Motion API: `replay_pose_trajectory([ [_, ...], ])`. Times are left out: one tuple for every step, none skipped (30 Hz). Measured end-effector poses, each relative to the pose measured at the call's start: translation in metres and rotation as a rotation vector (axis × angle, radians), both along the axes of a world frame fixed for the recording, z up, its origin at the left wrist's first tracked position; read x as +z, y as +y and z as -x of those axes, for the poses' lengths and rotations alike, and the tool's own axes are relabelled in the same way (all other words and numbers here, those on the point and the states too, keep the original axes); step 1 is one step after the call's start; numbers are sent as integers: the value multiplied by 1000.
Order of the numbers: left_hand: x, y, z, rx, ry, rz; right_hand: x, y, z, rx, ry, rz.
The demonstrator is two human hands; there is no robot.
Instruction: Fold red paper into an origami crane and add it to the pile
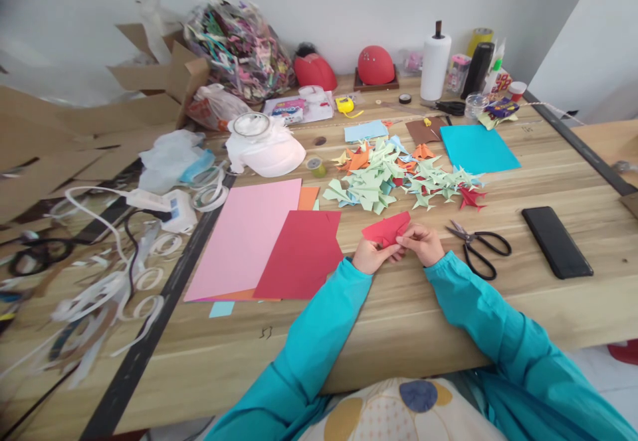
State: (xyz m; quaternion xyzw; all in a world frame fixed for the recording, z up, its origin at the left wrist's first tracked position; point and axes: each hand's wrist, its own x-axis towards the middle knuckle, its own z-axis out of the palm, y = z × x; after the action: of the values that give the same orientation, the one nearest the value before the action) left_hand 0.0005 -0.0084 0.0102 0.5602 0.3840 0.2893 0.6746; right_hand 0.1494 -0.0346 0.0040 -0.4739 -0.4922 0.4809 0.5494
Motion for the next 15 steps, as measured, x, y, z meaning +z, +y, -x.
replay_pose_trajectory([
  [-1,0,0,1,3,20,0,0,0,-2,13,16],
  [-1,1,0,-4,-1,37,0,0,0,2,25,29],
  [-2,1,0,-14,-12,48,0,0,0,11,36,39],
  [-3,1,0,-26,-27,51,0,0,0,28,47,45],
  [-3,1,0,-39,-41,46,1,0,1,48,57,49],
  [-3,1,0,-50,-50,36,1,0,2,71,67,55],
  [-3,1,0,-57,-53,26,1,-1,2,89,73,63],
  [-2,1,1,-65,-51,18,2,-1,3,101,75,72],
  [-2,0,1,-74,-45,15,2,-1,3,108,76,81],
  [-1,0,1,-81,-39,17,2,-1,4,109,77,89],
  [-1,-1,1,-86,-34,24,3,-2,4,105,81,94],
  [-1,-1,1,-91,-29,33,3,-2,4,102,86,96],
  [0,-1,1,-94,-25,42,4,-2,4,102,93,93],
  [-1,-1,1,-96,-22,49,5,-3,4,108,101,90],
  [-1,-1,1,-98,-22,54,6,-3,4,118,107,85],
])
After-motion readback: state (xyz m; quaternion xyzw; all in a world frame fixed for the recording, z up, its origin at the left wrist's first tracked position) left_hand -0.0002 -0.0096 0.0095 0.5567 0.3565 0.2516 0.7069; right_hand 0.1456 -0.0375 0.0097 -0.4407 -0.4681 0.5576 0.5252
